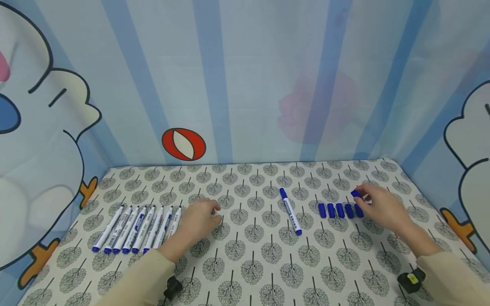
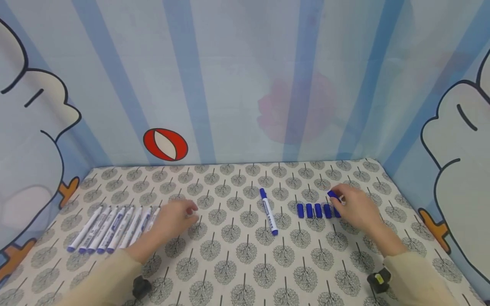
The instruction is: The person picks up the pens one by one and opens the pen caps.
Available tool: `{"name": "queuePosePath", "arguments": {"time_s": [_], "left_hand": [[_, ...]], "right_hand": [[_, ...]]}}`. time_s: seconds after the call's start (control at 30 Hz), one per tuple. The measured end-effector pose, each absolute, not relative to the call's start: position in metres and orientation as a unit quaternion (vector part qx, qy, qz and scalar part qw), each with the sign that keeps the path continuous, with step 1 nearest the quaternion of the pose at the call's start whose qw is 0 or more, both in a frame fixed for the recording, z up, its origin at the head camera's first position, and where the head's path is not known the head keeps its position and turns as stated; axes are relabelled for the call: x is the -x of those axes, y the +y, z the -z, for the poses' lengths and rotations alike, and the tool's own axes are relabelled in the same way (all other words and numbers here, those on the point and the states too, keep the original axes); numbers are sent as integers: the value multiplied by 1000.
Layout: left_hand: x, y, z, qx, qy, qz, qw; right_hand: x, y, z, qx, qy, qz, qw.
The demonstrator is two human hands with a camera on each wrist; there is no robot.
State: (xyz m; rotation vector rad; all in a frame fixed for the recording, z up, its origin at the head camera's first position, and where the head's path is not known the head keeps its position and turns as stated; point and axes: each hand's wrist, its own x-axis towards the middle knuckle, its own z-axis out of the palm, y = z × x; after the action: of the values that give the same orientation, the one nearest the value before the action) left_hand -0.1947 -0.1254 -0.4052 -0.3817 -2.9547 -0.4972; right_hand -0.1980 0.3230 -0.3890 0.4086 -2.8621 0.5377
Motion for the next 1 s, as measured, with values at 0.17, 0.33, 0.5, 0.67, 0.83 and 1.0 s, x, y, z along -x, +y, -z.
{"name": "queuePosePath", "arguments": {"time_s": [0.17,0.33,0.5,0.67,0.83,1.0], "left_hand": [[198,-113,407,144,-972,171,67],[204,-102,408,156,-970,170,82],[209,-89,409,161,-966,191,66],[213,-78,410,170,-964,199,52],[215,-67,410,179,-964,190,51],[218,-56,409,183,-964,187,44]], "right_hand": [[201,330,389,-134,-972,-169,97],[203,336,391,-124,-973,-168,96],[203,345,392,-102,-976,-169,88],[204,355,394,-89,-978,-173,75],[206,368,398,-68,-981,-173,53],[219,394,424,-45,-984,-159,65]]}}
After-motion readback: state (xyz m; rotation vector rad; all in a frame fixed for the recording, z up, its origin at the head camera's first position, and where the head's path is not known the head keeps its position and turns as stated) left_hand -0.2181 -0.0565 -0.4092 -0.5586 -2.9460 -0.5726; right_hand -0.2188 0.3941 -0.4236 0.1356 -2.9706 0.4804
